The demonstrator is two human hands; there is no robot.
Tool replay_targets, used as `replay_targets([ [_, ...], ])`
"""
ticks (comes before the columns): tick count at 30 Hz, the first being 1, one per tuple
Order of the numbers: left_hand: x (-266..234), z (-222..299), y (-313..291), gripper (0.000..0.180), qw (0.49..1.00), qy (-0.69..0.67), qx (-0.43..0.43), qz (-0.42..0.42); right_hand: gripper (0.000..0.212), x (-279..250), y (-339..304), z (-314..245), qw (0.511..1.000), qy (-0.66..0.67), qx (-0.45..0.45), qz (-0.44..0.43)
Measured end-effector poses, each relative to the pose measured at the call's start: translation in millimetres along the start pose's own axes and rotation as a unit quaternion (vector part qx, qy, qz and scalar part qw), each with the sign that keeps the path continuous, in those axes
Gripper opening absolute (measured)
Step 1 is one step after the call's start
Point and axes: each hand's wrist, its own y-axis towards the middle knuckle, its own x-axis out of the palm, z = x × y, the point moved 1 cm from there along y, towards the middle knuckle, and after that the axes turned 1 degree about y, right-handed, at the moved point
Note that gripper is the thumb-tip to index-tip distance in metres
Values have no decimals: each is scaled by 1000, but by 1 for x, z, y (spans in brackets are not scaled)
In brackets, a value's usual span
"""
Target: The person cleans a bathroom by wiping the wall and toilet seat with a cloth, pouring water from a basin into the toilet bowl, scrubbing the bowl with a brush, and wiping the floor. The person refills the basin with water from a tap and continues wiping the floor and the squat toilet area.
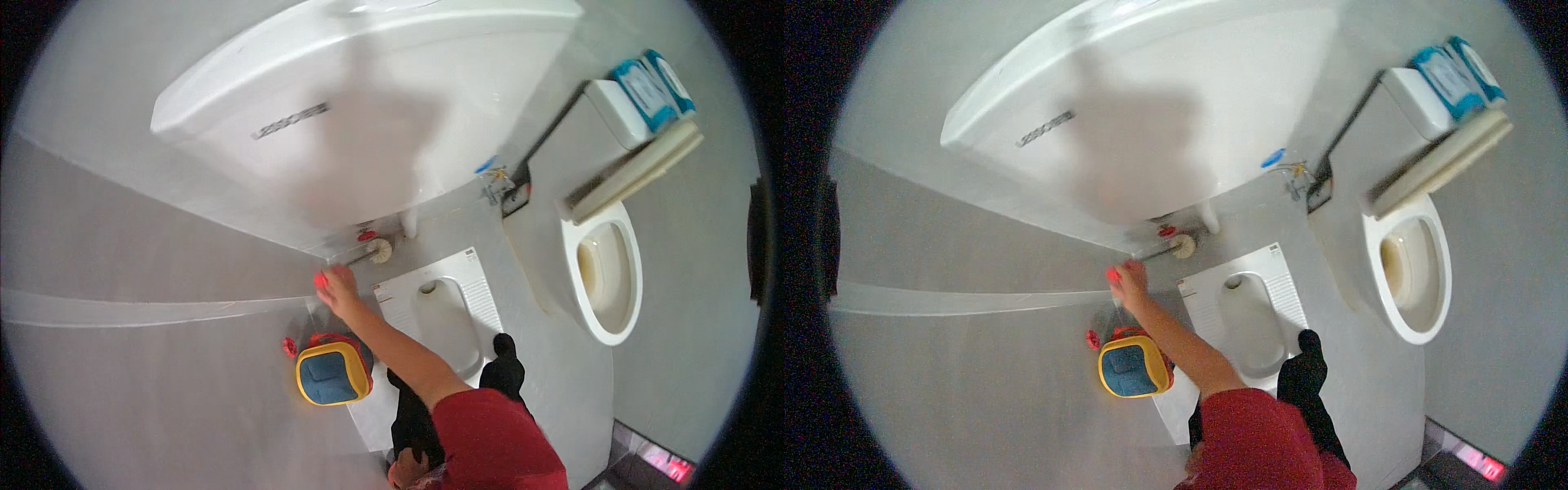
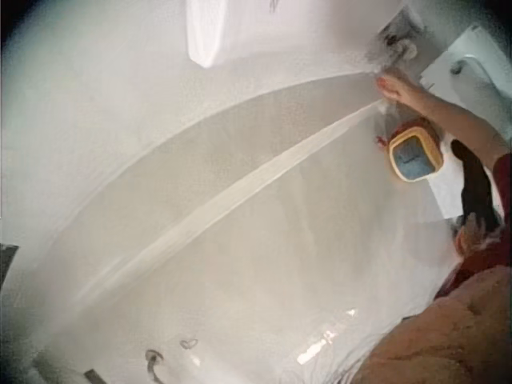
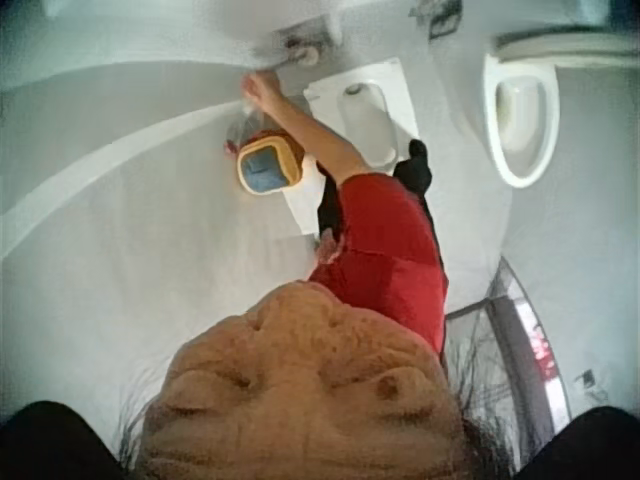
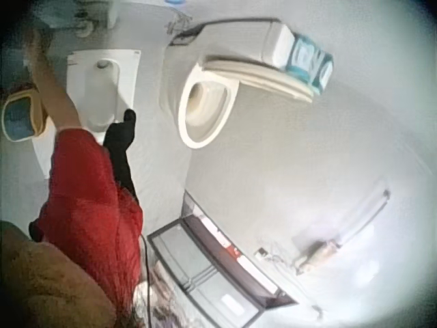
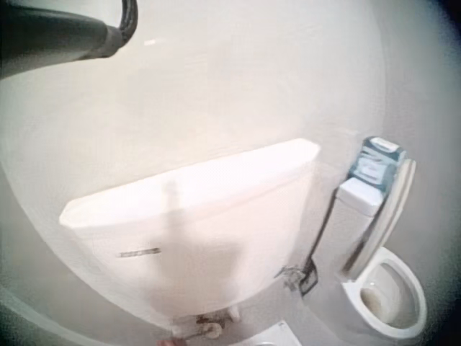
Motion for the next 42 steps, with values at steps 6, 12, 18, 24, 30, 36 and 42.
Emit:
replay_targets([
  [6,8,-6,-3,49,995,57,28,-72,26,-176,-79,-44,940,-240,145,195],
  [12,-36,61,6,51,965,89,-93,-228,40,-291,-207,-169,781,-623,-11,48],
  [18,-44,173,-5,57,941,35,-68,-330,47,-355,-391,-333,750,-661,-27,12],
  [24,10,246,1,55,943,99,68,-310,45,-396,-554,-463,613,-779,-109,79],
  [30,22,315,6,55,928,64,127,-346,52,-442,-641,-502,466,-852,10,238],
  [36,29,294,7,48,933,-54,74,-349,59,-496,-559,-478,423,-879,110,192],
  [42,21,235,-29,44,931,-84,0,-356,49,-517,-445,-435,454,-860,2,235],
])
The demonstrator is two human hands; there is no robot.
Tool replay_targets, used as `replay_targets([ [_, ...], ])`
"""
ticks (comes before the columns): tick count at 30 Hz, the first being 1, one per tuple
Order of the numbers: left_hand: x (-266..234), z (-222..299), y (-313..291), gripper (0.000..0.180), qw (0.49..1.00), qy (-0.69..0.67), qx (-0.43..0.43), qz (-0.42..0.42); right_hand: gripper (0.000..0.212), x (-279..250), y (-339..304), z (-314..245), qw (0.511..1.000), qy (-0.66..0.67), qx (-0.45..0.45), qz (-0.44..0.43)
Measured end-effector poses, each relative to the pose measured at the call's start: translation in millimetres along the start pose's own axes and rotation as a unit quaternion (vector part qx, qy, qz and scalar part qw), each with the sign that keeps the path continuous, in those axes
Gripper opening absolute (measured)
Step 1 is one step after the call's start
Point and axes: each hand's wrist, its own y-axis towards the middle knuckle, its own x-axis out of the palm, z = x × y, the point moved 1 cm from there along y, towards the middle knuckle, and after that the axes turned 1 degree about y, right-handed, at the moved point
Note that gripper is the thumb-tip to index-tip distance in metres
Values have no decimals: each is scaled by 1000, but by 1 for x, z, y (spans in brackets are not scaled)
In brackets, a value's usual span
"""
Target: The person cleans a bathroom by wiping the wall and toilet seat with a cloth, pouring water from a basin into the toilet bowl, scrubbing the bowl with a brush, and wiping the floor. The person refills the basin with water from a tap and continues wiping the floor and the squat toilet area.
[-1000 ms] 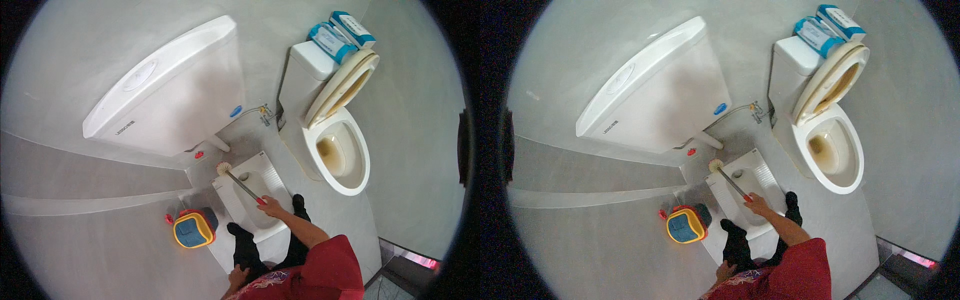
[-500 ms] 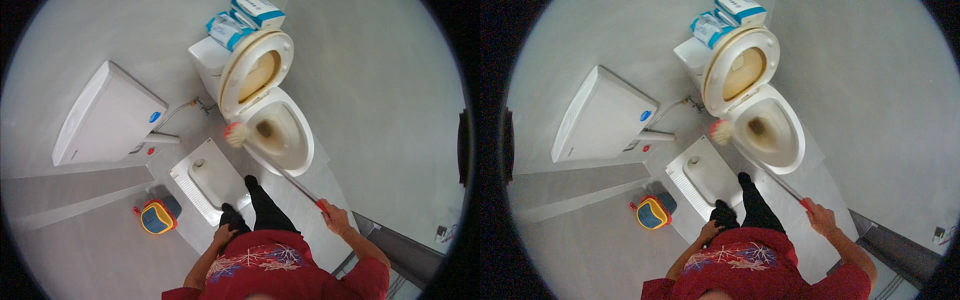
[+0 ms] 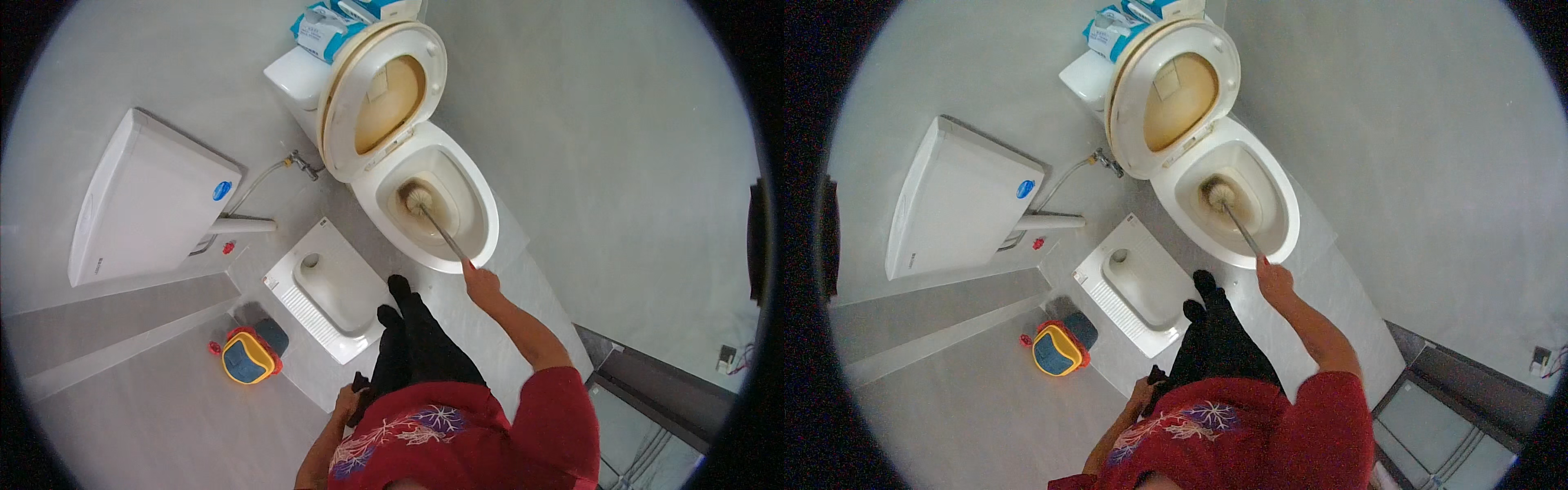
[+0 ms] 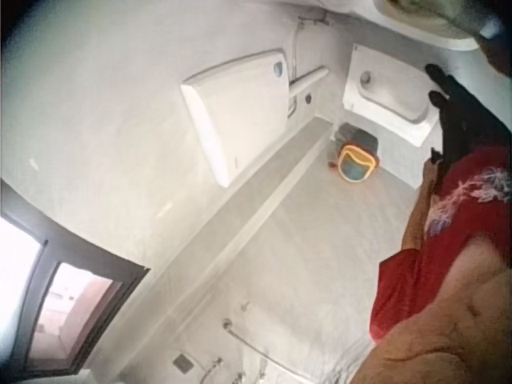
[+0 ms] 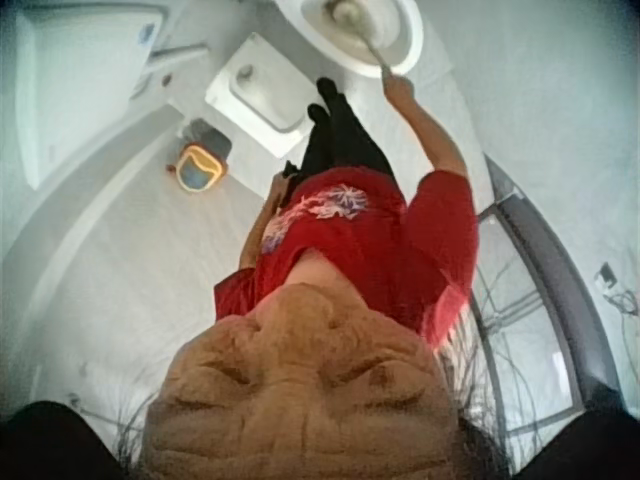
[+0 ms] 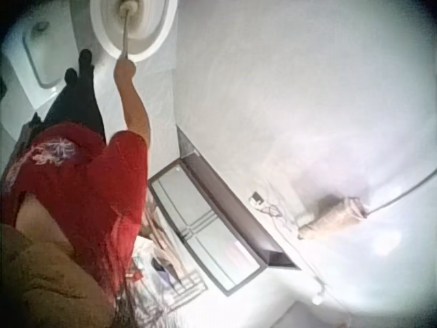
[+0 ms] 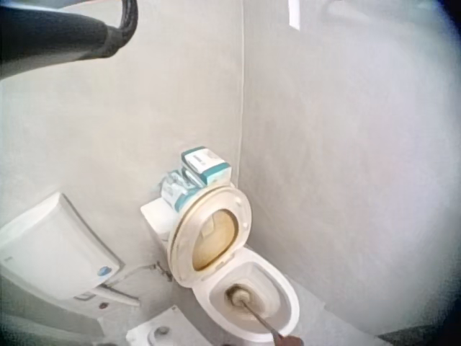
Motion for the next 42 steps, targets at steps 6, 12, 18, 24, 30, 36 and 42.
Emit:
replay_targets([
  [6,9,-55,-14,41,996,-80,-22,35,44,-27,19,14,997,-65,35,-33],
  [12,15,-67,9,37,980,-196,-20,17,51,-34,-67,53,979,74,57,-180],
  [18,8,3,-7,38,999,-51,-18,1,29,12,-3,29,960,271,31,-71],
  [24,16,4,23,39,997,5,-68,-20,54,71,60,42,864,437,176,-176],
  [30,24,35,49,38,996,-80,-20,40,44,18,32,69,990,67,14,-122],
  [36,57,113,41,22,983,-172,55,20,56,-34,-10,154,976,-76,-87,-187],
  [42,80,96,44,41,998,-19,-10,52,43,-5,73,84,989,62,-117,-68],
])
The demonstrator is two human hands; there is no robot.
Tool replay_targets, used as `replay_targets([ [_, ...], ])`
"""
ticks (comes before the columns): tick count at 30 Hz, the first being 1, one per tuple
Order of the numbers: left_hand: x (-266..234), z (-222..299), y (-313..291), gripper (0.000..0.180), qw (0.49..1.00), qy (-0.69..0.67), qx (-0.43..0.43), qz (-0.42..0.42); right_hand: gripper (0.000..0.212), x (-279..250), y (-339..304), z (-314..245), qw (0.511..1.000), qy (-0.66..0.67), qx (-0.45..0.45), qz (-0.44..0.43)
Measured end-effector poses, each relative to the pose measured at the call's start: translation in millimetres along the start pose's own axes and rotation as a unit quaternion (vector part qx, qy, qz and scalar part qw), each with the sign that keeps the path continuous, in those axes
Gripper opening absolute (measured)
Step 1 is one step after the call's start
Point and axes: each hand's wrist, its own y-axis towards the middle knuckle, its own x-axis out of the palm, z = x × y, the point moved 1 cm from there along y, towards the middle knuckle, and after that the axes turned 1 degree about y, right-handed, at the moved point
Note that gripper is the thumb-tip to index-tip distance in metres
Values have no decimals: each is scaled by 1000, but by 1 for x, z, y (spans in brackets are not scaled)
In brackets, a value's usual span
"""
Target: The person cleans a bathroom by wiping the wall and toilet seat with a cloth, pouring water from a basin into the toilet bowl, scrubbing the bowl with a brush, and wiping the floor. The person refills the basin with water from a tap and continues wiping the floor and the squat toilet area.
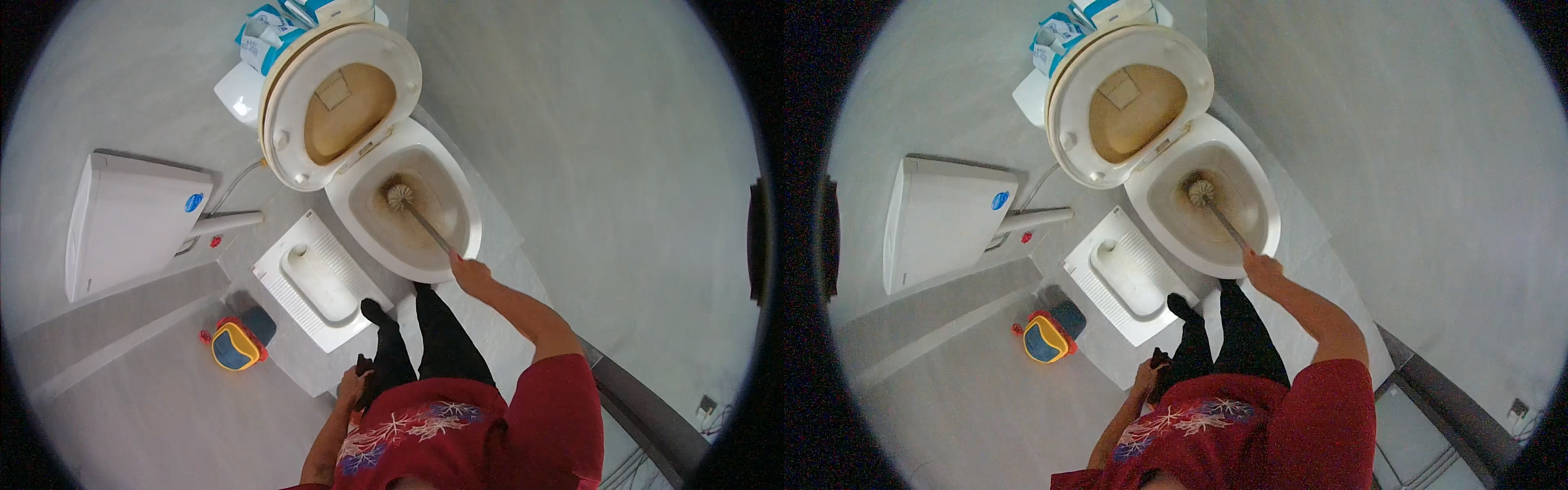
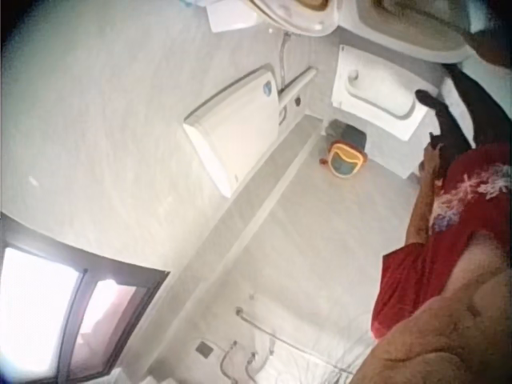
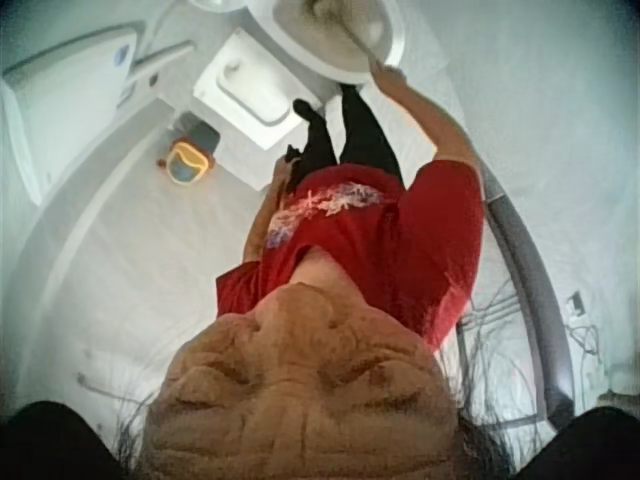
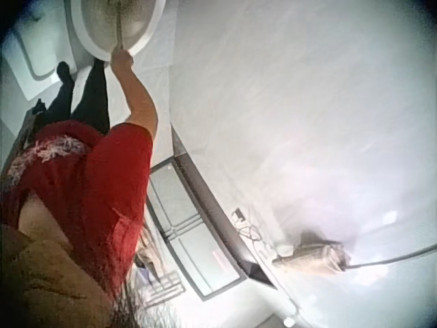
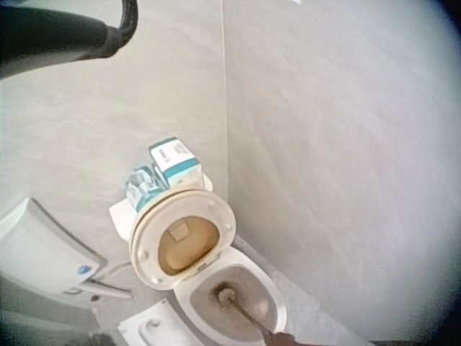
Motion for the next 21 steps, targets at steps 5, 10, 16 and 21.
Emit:
replay_targets([
  [5,-3,-35,0,44,999,35,-16,8,16,-22,61,-21,757,605,173,-172],
  [10,-14,-25,-2,44,997,-65,0,42,22,-1,-36,-22,411,864,226,-180],
  [16,-6,-3,-2,40,996,-52,-21,65,43,19,-36,24,996,30,75,-21],
  [21,-4,-21,-6,39,995,-77,-7,61,36,-28,59,-20,998,-32,62,2],
])
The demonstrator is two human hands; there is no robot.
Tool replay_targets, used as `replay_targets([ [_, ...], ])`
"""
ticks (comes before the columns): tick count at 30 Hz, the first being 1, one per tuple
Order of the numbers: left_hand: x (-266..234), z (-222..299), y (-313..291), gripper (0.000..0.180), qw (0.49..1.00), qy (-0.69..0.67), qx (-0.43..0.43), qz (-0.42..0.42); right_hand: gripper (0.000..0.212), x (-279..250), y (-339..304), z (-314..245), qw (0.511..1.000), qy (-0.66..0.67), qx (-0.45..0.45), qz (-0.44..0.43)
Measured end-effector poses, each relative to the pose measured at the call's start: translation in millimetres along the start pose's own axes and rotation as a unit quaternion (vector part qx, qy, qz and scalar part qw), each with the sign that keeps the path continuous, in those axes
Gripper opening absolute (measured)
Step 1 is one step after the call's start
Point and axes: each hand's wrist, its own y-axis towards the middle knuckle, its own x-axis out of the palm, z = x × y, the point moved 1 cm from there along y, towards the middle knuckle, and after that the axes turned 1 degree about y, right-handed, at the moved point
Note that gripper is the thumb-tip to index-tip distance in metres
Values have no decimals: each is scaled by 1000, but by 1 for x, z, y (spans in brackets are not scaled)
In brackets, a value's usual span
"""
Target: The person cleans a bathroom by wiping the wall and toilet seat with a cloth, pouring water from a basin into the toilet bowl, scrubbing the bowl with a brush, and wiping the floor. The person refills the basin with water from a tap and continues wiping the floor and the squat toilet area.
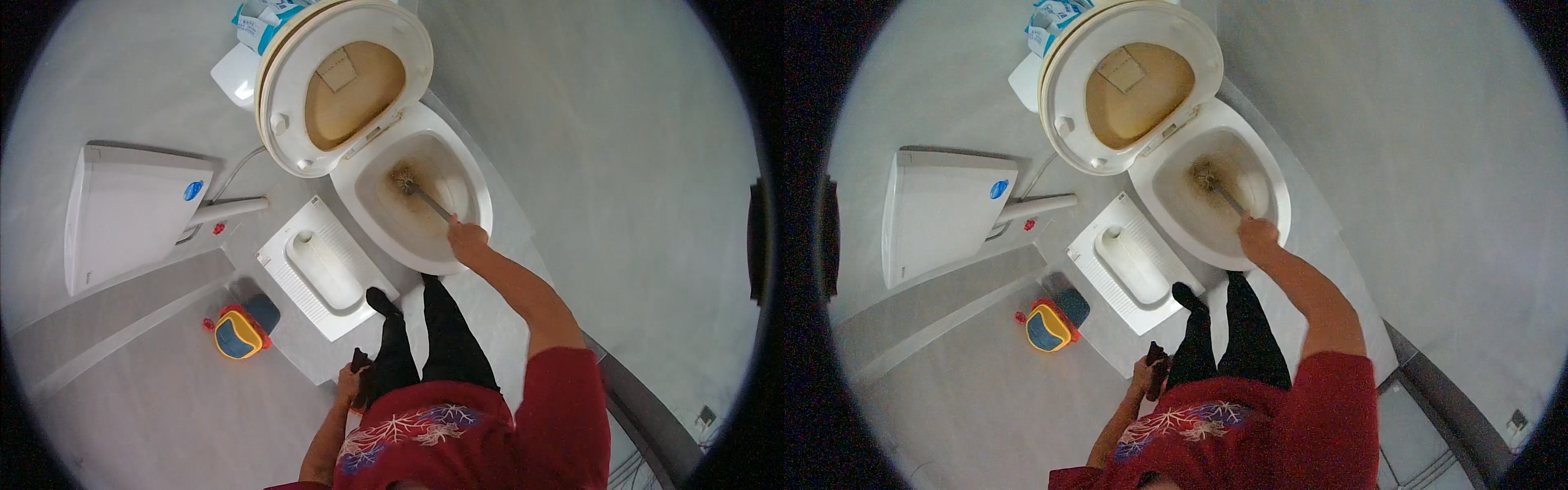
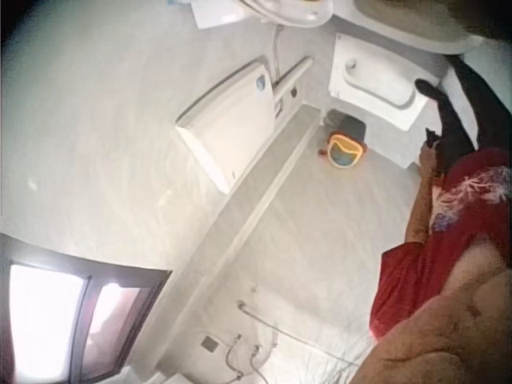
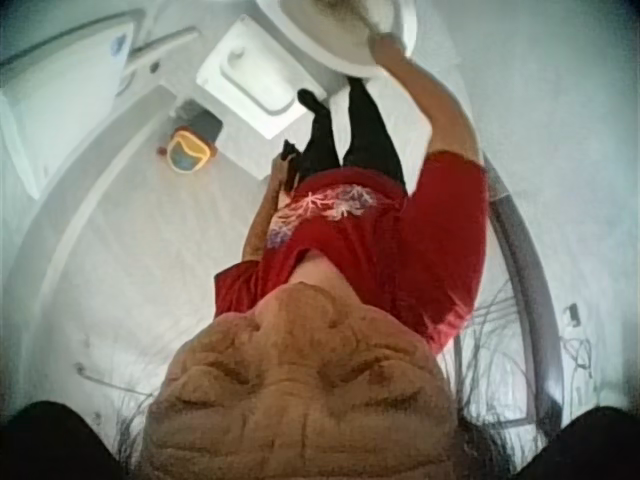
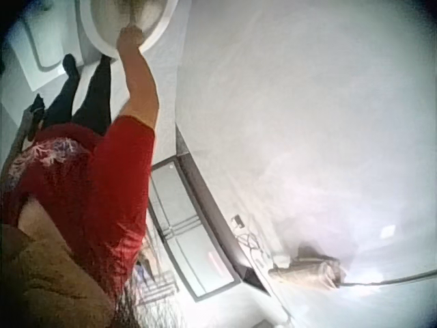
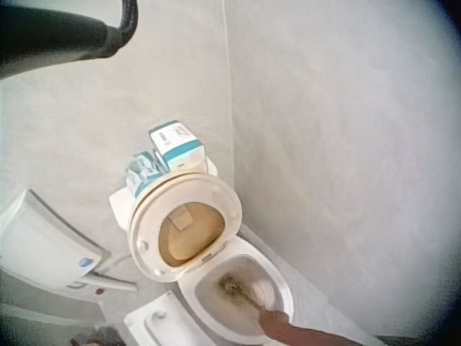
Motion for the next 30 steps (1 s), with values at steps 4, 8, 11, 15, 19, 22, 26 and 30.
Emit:
replay_targets([
  [4,-9,-7,9,37,999,29,-16,7,28,49,0,40,993,70,-64,75],
  [8,-18,4,0,32,988,-148,-32,10,31,-13,-86,38,719,562,236,-334],
  [11,-16,30,-6,31,979,-196,-61,-5,30,14,-115,41,757,555,231,-255],
  [15,-19,45,-15,32,996,-90,-11,6,29,37,-39,11,927,332,113,-133],
  [19,-14,-33,3,32,993,-106,-40,19,32,56,-5,8,996,88,27,-8],
  [22,-21,-30,-2,25,986,-154,-54,42,45,-14,-62,32,999,2,-11,-48],
  [26,-24,-6,-17,33,980,-184,-70,31,53,-31,-128,72,989,-52,-53,-126],
  [30,-26,-19,-13,31,987,-157,-43,3,52,21,-121,41,985,87,-28,-148],
])
